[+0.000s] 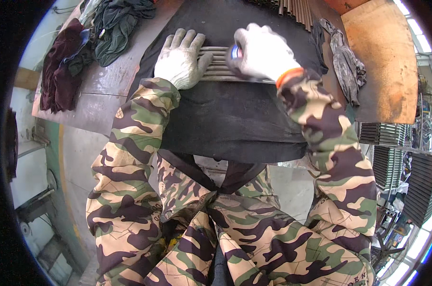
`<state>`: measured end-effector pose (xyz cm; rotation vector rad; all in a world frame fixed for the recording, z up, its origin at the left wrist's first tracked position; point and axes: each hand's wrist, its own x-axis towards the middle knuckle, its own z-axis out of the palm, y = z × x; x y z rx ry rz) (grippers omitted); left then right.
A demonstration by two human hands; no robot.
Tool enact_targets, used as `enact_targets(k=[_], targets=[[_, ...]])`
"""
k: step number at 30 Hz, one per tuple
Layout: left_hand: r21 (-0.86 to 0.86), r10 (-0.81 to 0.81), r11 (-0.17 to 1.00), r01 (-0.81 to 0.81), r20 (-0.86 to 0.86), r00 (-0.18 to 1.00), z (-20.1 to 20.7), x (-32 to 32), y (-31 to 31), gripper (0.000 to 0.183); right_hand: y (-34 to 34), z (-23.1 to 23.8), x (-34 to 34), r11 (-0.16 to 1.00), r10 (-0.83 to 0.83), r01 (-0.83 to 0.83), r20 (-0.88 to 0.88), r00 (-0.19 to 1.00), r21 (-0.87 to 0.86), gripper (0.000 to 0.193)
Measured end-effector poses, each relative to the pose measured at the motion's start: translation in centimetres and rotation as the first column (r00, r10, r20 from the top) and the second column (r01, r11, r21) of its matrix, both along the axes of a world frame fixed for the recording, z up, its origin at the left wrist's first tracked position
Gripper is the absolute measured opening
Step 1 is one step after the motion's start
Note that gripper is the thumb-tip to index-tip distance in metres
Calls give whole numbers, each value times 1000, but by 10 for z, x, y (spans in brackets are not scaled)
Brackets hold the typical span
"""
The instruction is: Cleaning a bundle of metal rods using an abrasive pad
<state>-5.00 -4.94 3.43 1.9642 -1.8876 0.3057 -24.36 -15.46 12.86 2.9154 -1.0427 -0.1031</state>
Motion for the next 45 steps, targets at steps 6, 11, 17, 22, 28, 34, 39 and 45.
enact_targets(k=[6, 11, 17, 22, 28, 34, 39, 45], targets=[[1, 12, 1000, -12, 46, 999, 8, 6, 11, 54, 1, -2, 1, 993, 113, -117, 132, 985, 25, 44], [21, 8, 1000, -9, 33, 999, 6, 6, 5, 57, -5, 4, 0, 997, -54, 52, 26, 998, 52, 44], [38, -62, 997, 61, 34, 997, 15, 2, 2, 56, -10, 6, -2, 998, 21, -25, 84, 996, 50, 37], [94, -16, 995, 12, 43, 999, 4, 21, 32, 56, 16, -22, 14, 991, 107, -116, 128, 986, 69, 36], [89, -82, 993, 80, 23, 996, 19, -3, 14, 58, -13, 18, -8, 992, -79, 76, 24, 997, 97, 37], [60, -7, 998, 1, 108, 994, 8, 16, 43, 59, 15, -8, -9, 979, 155, -171, 138, 978, 110, 35], [50, -81, 996, 76, 100, 992, -3, -4, 19, 60, -24, 4, -28, 989, -110, 107, 26, 994, 104, 34], [114, -4, 993, -8, 104, 995, 1, 18, 27, 60, -18, -21, -49, 988, 101, -117, 155, 983, 102, 34]])
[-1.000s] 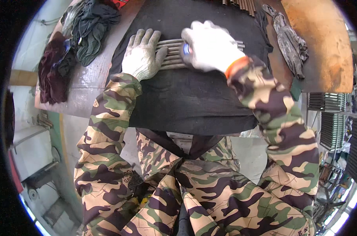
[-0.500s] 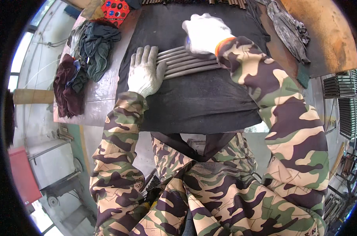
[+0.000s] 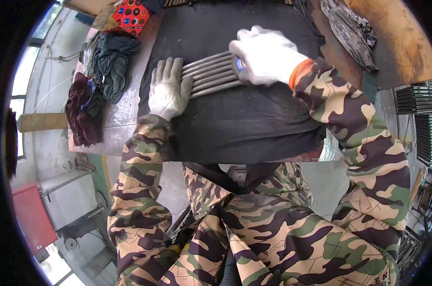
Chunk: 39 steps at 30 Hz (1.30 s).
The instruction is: Cleaning a bundle of metal rods using an abrasive pad
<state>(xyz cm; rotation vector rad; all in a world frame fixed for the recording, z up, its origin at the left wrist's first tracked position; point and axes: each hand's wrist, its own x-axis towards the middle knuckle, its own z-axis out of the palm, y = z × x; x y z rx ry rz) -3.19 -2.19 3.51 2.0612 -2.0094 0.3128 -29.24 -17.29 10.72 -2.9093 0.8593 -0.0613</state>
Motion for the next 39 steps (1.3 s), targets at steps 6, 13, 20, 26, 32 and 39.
enact_targets(k=[6, 13, 20, 26, 32, 39], targets=[[-7, 1, 1000, -1, 1, 1000, -9, 13, -9, 61, -21, 8, -7, 992, -77, 83, 63, 995, -92, 32], [55, -4, 998, 5, -24, 1000, -5, -7, -23, 62, -38, 23, -33, 995, -90, 88, -46, 995, -47, 31], [36, -34, 999, 34, 14, 999, -1, -9, -17, 63, -14, 27, -48, 1000, -5, 6, -99, 995, 8, 34], [-5, -57, 998, 57, -29, 998, -16, -20, -11, 65, -35, 21, -37, 995, -100, 99, -144, 985, -12, 35], [155, -2, 988, 12, -61, 998, 16, -12, -19, 62, -45, 35, -23, 967, -131, 148, -93, 987, 208, 33], [131, 48, 990, -48, 4, 999, 17, -10, 8, 63, -18, 23, -29, 998, 69, -69, -81, 994, 6, 36]])
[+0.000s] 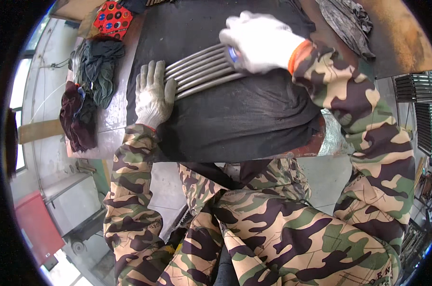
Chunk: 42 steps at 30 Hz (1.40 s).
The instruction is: Cleaning a bundle of metal rods using an abrasive pad
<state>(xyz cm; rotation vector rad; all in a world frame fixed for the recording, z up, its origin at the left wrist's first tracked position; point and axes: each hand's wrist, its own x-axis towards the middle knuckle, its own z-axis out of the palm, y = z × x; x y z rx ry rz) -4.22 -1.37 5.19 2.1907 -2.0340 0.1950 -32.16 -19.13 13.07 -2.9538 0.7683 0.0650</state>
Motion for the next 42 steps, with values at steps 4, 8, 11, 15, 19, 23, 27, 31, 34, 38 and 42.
enact_targets(k=[4, 8, 11, 15, 19, 23, 27, 31, 34, 38, 42], targets=[[-118, -102, 989, 91, -95, 990, -21, -15, -12, 55, -20, 5, -9, 992, -122, 123, -26, 992, 16, 39], [-239, -85, 969, 61, -92, 992, -26, -8, -10, 44, 0, -12, -6, 1000, 6, -5, 46, 999, -18, 37], [-271, -42, 962, 7, -121, 992, -16, -5, -18, 39, -26, 5, 4, 998, -53, 53, 5, 999, -39, 37], [-310, -47, 951, 24, -67, 997, -24, 10, -4, 40, 5, 1, 6, 1000, 10, -11, -23, 1000, -19, 43], [-255, -44, 967, 24, -72, 996, -29, -16, -8, 45, -7, -2, -17, 996, -90, 89, -49, 995, -22, 44], [-192, -16, 981, -4, -101, 995, -20, -12, 10, 51, -7, -6, 2, 997, -61, 57, -72, 996, -49, 45], [-263, -98, 962, 69, -98, 990, -12, -14, 2, 50, 10, 1, -8, 999, -26, 24, -80, 996, -27, 46], [-177, -111, 981, 82, -165, 980, -15, -14, -6, 57, -12, -1, -3, 987, -154, 149, -81, 985, -62, 44], [-164, -59, 986, 42, -100, 993, -6, -13, 12, 62, 17, 3, 6, 998, -15, 13, -40, 999, -54, 42], [-147, -62, 988, 49, -84, 995, -11, -21, 13, 65, -6, -12, 13, 992, -64, 63, -6, 998, -109, 32], [-196, -51, 980, 28, -110, 993, -16, -24, 16, 64, 8, -16, 25, 991, -27, 28, 10, 1000, -131, 30]])
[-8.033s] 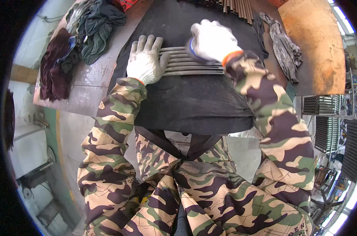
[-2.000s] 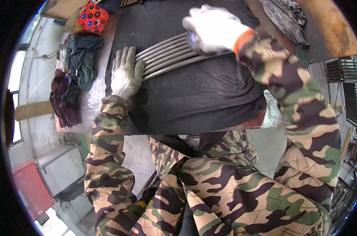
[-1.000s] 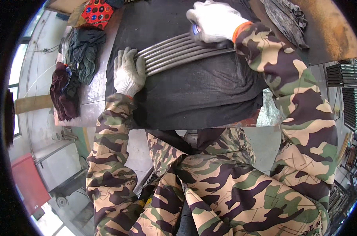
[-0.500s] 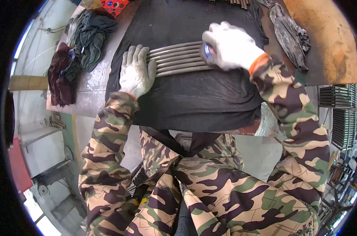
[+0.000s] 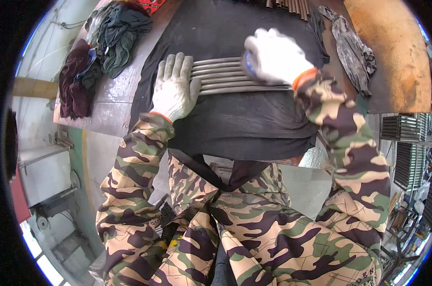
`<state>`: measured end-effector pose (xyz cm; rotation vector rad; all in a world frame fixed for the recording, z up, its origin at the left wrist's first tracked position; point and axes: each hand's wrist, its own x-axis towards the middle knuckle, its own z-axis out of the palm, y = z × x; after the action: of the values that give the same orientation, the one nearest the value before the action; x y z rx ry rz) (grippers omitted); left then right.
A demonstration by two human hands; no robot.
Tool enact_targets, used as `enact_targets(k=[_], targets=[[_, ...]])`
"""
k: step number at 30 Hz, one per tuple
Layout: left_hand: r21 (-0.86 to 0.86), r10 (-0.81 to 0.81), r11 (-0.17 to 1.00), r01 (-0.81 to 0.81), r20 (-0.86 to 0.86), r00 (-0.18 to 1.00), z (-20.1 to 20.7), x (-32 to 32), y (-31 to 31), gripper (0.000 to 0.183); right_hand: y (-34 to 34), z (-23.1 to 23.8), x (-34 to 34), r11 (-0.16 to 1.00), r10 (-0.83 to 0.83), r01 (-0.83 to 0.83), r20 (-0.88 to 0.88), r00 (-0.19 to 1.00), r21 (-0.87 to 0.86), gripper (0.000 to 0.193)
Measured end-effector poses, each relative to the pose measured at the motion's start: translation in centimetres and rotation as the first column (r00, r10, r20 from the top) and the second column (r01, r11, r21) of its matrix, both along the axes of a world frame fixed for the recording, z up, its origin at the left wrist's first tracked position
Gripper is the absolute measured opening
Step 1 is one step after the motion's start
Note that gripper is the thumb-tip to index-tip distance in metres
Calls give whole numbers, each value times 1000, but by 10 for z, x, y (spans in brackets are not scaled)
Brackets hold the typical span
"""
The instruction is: Cleaning a bundle of metal rods using an abrasive pad
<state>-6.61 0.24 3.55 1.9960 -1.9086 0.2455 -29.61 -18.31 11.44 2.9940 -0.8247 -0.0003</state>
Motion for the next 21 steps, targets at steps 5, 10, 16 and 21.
enact_targets(k=[5, 10, 16, 21], targets=[[-112, -42, 993, 43, 10, 999, 2, 6, 0, 56, 16, -2, 19, 996, 83, -85, 47, 995, 23, 28], [-95, -28, 995, 24, -49, 998, -3, -4, -21, 52, 10, -7, 9, 999, 20, -18, 52, 998, -45, 26], [-66, 106, 992, -106, -11, 994, -4, 8, -21, 52, 22, -7, 36, 991, 125, -121, 86, 988, -52, 28], [-118, 154, 981, -154, -5, 988, -11, 5, -10, 51, 27, -12, 47, 993, 109, -104, 89, 990, -58, 27]])
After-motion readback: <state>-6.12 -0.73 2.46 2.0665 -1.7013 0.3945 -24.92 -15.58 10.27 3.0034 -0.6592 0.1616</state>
